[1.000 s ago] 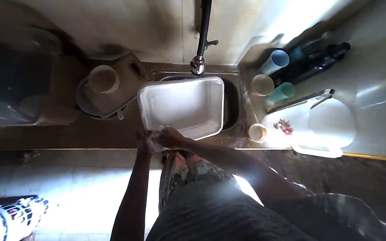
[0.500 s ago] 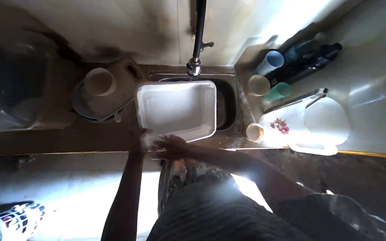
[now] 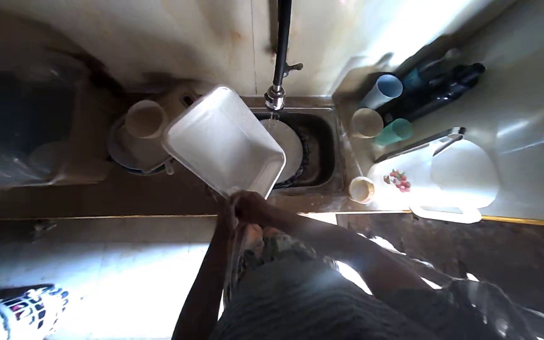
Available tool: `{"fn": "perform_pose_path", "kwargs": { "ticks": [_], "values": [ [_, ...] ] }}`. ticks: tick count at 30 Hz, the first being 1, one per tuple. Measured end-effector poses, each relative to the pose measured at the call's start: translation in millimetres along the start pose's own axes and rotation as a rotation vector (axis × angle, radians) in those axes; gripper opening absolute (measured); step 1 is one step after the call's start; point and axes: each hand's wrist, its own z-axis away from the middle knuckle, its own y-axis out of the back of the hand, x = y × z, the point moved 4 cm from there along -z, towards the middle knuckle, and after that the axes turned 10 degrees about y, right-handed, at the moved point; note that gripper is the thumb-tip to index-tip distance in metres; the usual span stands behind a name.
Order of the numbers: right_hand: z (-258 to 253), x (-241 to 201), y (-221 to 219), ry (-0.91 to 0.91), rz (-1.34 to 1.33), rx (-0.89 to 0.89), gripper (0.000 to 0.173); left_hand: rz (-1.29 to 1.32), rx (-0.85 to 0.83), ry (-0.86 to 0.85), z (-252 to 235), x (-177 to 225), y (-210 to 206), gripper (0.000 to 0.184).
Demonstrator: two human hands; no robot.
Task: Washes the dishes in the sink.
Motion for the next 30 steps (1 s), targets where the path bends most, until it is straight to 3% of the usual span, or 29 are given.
{"fn": "perform_pose_path", "kwargs": {
  "ticks": [4, 6, 9, 12, 15, 18, 22, 24, 27, 30],
  "values": [
    [10, 34, 2, 0.141, 0.300, -0.288, 0.050, 0.021, 0.097, -0.038, -1, 8, 17, 0.052],
    [16, 66, 19, 0.160, 0.492, -0.325, 0.048, 0.030, 0.125, -0.073, 6, 11, 20, 0.050],
    [15, 110, 43, -0.050, 0.608, -0.314, 0.052, 0.120, 0.111, -0.051, 11, 11, 16, 0.050],
    [8, 83, 32, -0.223, 0.449, -0.379, 0.056, 0.163, 0.104, -0.047, 3, 13, 11, 0.051],
    [7, 45, 13, -0.086, 0.194, -0.443, 0.071, 0.074, 0.081, -0.071, -11, 21, 17, 0.064],
    [13, 60, 29, -0.080, 0.009, -0.297, 0.054, 0.047, 0.074, -0.045, -20, 28, 24, 0.066],
    [0, 112, 61, -0.231, 0.242, -0.257, 0.049, 0.010, 0.070, 0.106, -19, 48, 12, 0.046],
    [-15, 103, 61, -0.314, 0.116, -0.215, 0.052, -0.014, 0.074, 0.111, -23, 59, 2, 0.035],
    [-8, 80, 56, -0.275, 0.001, -0.247, 0.048, -0.077, 0.066, 0.040, -28, 75, 14, 0.045],
    [2, 97, 68, -0.213, 0.370, -0.380, 0.034, -0.135, 0.006, 0.062, -23, 73, 24, 0.047]
  ]
}}
